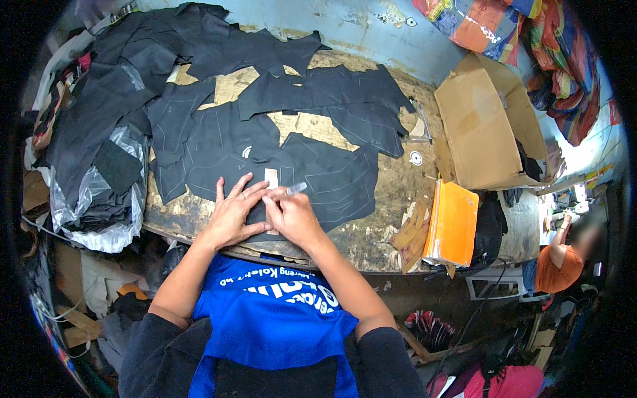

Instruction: The person marks black fabric pieces on a wooden table using a pen and a small wooden template. They repeatedly position the template, trace outlines, and move the fabric to mark multiple pieces.

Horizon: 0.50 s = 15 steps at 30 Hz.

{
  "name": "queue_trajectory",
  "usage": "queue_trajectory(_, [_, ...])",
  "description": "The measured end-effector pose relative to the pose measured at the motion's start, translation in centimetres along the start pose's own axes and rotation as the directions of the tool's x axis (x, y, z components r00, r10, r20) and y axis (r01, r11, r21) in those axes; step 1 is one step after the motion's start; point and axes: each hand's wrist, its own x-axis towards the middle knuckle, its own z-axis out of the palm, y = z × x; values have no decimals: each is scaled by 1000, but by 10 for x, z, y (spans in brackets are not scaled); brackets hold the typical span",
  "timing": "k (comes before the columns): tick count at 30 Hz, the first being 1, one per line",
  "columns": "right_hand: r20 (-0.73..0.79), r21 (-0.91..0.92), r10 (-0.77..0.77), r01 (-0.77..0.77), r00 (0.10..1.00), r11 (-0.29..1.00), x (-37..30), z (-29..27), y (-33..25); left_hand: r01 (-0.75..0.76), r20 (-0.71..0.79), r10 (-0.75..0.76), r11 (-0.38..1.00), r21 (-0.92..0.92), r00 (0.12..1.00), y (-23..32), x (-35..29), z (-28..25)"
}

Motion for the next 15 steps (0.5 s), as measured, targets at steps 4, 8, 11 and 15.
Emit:
queue_trajectory(4, [-125,-12,-106,105,986,994,39,6,13,38,-35,-38,999,-11,999,1,-1,1])
queue_trajectory(8, [-163,-51,-79,72,983,996,56,11,20,-6,-11,6,999,47,1000,3,-2,-1])
queue_trajectory(11, [-172,-18,-6,3,985,1000,60,15,21,-30,30,29,999,44,999,3,-1,-3])
queue_trajectory(15, [-213,-50,-56,47,975,998,56,16,18,-28,37,27,999,46,999,4,-2,-3])
